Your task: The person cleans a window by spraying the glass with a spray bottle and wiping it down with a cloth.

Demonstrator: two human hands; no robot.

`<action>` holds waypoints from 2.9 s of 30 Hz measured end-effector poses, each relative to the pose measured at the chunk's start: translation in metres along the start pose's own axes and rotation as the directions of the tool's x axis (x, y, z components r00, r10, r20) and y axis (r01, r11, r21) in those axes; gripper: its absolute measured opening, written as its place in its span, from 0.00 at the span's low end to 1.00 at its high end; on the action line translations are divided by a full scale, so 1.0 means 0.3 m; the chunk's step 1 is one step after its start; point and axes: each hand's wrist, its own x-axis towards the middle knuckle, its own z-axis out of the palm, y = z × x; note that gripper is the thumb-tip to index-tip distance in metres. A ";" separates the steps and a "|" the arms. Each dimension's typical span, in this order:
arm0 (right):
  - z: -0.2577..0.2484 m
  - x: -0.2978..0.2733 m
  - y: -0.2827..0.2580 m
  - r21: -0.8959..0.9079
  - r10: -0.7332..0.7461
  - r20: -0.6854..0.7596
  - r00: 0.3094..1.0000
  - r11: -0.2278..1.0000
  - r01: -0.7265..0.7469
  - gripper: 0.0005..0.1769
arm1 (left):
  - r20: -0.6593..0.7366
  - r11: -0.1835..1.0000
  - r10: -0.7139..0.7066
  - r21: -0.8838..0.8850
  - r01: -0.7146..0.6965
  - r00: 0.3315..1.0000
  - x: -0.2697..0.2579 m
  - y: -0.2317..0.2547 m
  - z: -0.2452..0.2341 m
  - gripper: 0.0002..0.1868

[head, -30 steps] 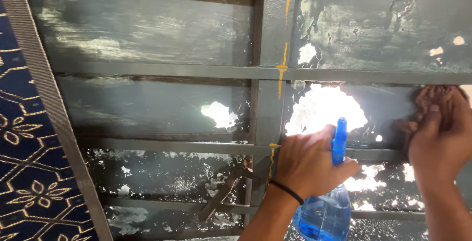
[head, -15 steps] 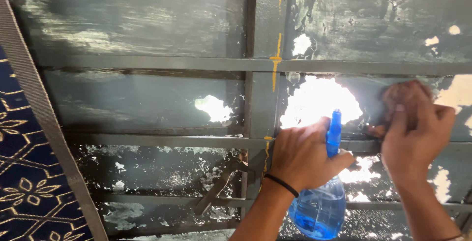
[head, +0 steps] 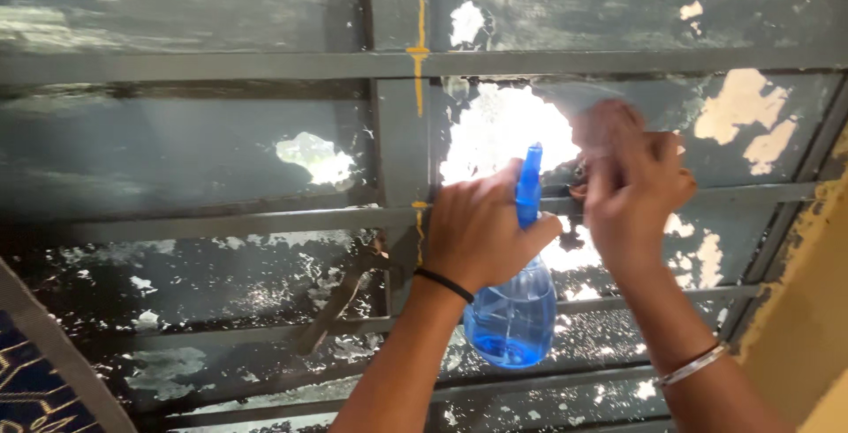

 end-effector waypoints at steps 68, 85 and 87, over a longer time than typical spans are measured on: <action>-0.050 -0.136 -0.031 0.014 -0.129 -0.007 0.992 0.991 0.130 0.08 | -0.081 0.999 0.049 -0.006 -0.049 0.996 -0.008 0.018 0.020 0.18; -0.060 -0.157 -0.047 0.140 -0.120 0.018 0.993 0.983 0.117 0.11 | -0.129 0.999 -0.031 -0.047 0.025 0.991 -0.030 0.057 0.019 0.16; -0.115 -0.133 0.004 -0.023 -0.254 0.101 0.962 0.966 0.258 0.17 | -0.133 0.998 -0.037 -0.048 0.031 0.990 -0.033 0.064 0.019 0.16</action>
